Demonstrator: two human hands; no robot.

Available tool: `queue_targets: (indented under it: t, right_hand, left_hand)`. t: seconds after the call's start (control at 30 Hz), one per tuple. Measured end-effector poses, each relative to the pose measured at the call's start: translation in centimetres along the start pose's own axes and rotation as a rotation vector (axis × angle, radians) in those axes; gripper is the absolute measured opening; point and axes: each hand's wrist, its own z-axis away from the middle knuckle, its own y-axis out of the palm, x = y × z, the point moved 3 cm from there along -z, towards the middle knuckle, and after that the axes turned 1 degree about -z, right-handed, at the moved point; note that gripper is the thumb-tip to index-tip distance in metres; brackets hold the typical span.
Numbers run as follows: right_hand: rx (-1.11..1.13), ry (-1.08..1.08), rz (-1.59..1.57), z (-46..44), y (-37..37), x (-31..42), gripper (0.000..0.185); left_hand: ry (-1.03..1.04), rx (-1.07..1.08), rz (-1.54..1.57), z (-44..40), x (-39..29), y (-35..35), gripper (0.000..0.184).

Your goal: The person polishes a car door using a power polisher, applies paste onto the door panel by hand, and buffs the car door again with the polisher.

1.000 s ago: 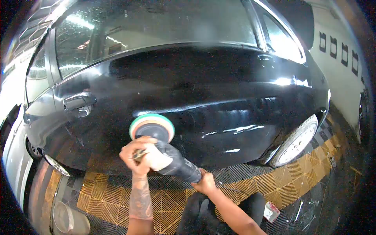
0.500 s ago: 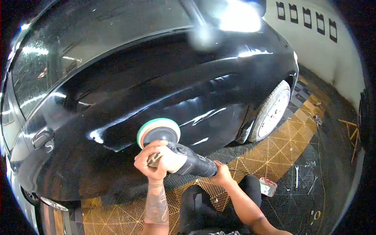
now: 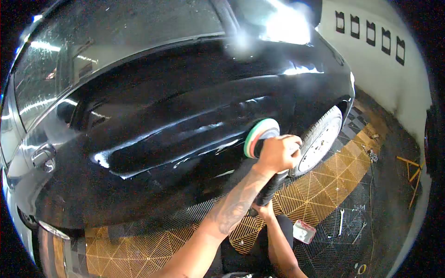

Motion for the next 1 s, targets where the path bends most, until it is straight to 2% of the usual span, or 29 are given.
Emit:
queue_targets:
  t: [0.17, 0.23, 0.27, 0.3, 0.4, 0.5, 0.53, 0.57, 0.63, 0.73, 0.77, 0.8, 0.9, 0.93, 0.97, 1.0]
  right_hand:
    - [0.034, 0.036, -0.154, 1.5, 4.3, -0.2, 0.042]
    - [0.201, -0.024, 0.115, 1.2, 5.2, -3.2, 0.042]
    - [0.214, 0.088, -0.027, 1.9, 6.6, -1.8, 0.040]
    - [0.233, 0.093, -0.035, 2.3, 7.7, -0.6, 0.040]
    - [0.283, -0.098, 0.146, 3.0, 10.8, 0.8, 0.036]
    - [0.283, -0.082, 0.129, 3.4, 13.9, -0.9, 0.044]
    - [0.296, -0.177, 0.237, 3.3, 14.7, -2.7, 0.051]
    - [0.368, -0.081, 0.231, 3.8, 16.4, -0.8, 0.053]
    - [0.327, -0.200, 0.279, 4.5, 18.1, -4.1, 0.052]
    - [0.502, -0.217, 0.360, 5.7, 21.2, -1.1, 0.041]
    - [0.613, -0.415, 0.498, 5.7, 22.2, -1.8, 0.039]
    - [0.588, -0.459, 0.484, 5.9, 22.4, -2.8, 0.041]
    - [0.608, -0.355, 0.403, 6.6, 24.0, 0.7, 0.047]
    - [0.628, -0.220, 0.476, 6.5, 24.1, 1.5, 0.053]
    - [0.614, -0.216, 0.481, 6.0, 24.0, 3.0, 0.053]
    - [0.752, -0.155, 0.434, 5.4, 23.9, 4.9, 0.057]
  left_hand:
    - [-0.002, 0.059, -0.055, 3.0, 0.2, -2.1, 0.012]
    - [-0.001, 0.008, -0.043, 4.3, -0.7, -5.5, 0.016]
    - [-0.019, -0.014, -0.054, 4.9, -1.1, -7.2, 0.016]
    - [0.000, -0.048, -0.070, 5.6, -1.5, -8.9, 0.020]
    - [0.024, -0.103, -0.092, 7.7, -2.6, -14.1, 0.026]
    - [0.024, -0.146, -0.109, 9.5, -4.5, -20.0, 0.024]
    - [0.002, -0.148, -0.151, 10.4, -4.9, -21.9, 0.023]
    - [-0.017, -0.146, -0.188, 11.3, -5.3, -23.7, 0.022]
    - [-0.027, -0.185, -0.272, 13.0, -6.2, -27.4, 0.019]
    - [-0.073, -0.286, -0.303, 16.2, -6.7, -32.5, 0.018]
    - [-0.094, -0.319, -0.289, 17.3, -6.6, -34.1, 0.019]
    - [-0.103, -0.372, -0.273, 18.2, -6.8, -35.4, 0.019]
    - [-0.068, -0.470, -0.235, 20.2, -6.7, -38.3, 0.022]
    - [-0.054, -0.495, -0.233, 20.4, -6.6, -38.7, 0.024]
    - [-0.041, -0.523, -0.230, 20.4, -6.7, -38.9, 0.025]
    - [-0.044, -0.534, -0.234, 20.4, -6.6, -39.1, 0.026]
